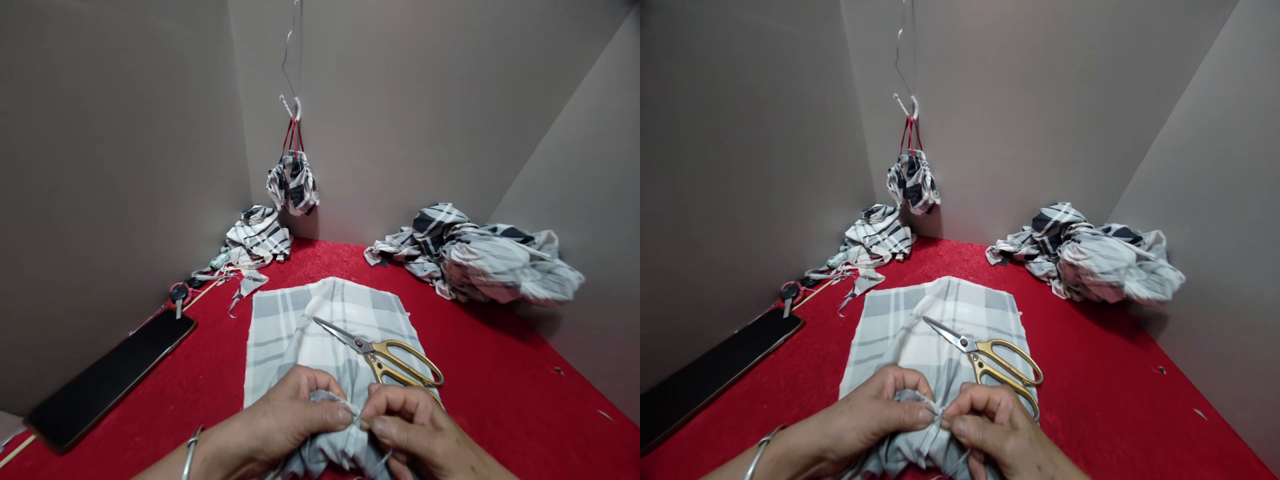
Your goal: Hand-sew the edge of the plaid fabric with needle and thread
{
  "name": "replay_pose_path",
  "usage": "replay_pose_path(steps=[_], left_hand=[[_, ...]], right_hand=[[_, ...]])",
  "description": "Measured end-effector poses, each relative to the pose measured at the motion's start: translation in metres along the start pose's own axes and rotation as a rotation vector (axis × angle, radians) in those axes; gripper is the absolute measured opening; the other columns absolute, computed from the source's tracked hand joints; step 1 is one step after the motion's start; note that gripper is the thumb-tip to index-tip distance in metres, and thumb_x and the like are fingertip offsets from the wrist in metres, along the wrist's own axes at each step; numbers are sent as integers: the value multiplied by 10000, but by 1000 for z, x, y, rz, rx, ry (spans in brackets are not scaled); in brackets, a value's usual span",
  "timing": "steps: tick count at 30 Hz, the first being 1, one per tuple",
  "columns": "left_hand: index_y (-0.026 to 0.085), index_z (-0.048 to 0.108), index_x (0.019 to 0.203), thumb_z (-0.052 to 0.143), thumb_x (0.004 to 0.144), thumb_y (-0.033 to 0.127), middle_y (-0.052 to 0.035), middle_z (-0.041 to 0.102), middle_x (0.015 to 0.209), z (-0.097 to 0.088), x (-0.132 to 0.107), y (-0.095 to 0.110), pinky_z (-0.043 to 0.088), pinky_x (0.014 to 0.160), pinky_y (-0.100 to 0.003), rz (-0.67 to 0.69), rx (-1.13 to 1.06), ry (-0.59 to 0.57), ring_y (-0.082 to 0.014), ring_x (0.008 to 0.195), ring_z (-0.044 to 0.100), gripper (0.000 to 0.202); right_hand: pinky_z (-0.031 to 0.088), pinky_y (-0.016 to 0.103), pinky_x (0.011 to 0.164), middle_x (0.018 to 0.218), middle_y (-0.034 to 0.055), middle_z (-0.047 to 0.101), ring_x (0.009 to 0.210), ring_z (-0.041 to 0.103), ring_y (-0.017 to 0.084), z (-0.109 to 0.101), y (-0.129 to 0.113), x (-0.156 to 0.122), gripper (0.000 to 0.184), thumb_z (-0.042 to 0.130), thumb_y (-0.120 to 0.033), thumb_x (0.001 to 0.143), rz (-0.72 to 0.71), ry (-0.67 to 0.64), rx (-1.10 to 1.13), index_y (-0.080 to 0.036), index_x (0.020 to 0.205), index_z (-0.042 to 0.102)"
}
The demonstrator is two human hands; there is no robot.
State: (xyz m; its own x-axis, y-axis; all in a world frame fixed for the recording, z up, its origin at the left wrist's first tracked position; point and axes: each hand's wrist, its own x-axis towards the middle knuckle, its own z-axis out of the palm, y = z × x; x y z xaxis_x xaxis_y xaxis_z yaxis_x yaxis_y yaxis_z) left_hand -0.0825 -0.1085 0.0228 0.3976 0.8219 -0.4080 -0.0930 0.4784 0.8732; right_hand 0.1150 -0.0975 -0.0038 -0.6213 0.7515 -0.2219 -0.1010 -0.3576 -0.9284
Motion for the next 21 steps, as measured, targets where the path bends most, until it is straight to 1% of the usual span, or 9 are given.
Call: replay_pose_path(steps=[3,5,8,10,12,14,16,18,21], left_hand=[[135,589,744,698,573,275,52,509,528,-1,-3,7,291,481,-184,6,55,-5,-58,477,387,247],[141,588,750,684,564,252,64,485,502,-1,-4,10,269,455,-186,-9,86,1,-56,453,360,237],[140,596,760,712,522,221,53,519,529,-2,-4,11,291,462,-191,-16,107,-5,-59,457,385,277],[138,599,727,739,520,248,50,525,539,-4,-4,11,305,475,-192,12,126,3,-61,470,397,273],[137,588,676,744,544,300,58,500,519,-8,-3,11,290,469,-192,45,166,2,-59,465,377,261],[134,584,681,752,554,301,63,486,536,-13,-3,13,279,471,-191,84,237,-13,-60,481,369,269],[141,587,779,782,520,252,63,494,628,-19,-3,15,283,482,-187,122,298,-17,-60,519,381,343],[163,558,929,809,486,214,51,510,754,-23,-3,17,313,514,-186,143,305,-30,-70,581,421,512],[198,463,1092,822,488,219,12,531,884,-29,-3,18,375,591,-215,104,191,-105,-107,678,492,703]], right_hand=[[268,126,352,518,-67,431,345,420,22,-2,-1,-1,285,697,-392,721,-7,8,-13,-118,793,663],[273,129,350,576,-54,459,347,425,15,-2,0,-2,281,702,-388,714,-13,4,-14,-120,794,674],[269,132,352,643,-39,486,358,437,10,-3,0,-3,286,704,-391,711,-19,6,-22,-124,811,681],[255,133,359,597,-49,475,360,432,14,-2,-1,-4,292,696,-401,722,-26,10,-35,-127,823,675],[248,135,371,566,-57,463,368,426,16,-2,-3,-4,299,689,-408,732,-37,9,-58,-127,830,669],[258,139,383,601,-45,484,382,426,14,-2,-7,-4,301,683,-412,740,-47,20,-78,-124,828,670],[265,138,389,636,-36,501,393,426,10,-4,-10,-5,289,683,-403,746,-56,35,-86,-125,824,672],[259,131,392,610,-43,497,398,429,12,-6,-13,-6,265,677,-388,760,-54,41,-67,-133,832,668],[249,125,387,581,-51,489,395,436,15,-8,-14,-8,252,688,-379,753,-42,32,-29,-140,827,663]])
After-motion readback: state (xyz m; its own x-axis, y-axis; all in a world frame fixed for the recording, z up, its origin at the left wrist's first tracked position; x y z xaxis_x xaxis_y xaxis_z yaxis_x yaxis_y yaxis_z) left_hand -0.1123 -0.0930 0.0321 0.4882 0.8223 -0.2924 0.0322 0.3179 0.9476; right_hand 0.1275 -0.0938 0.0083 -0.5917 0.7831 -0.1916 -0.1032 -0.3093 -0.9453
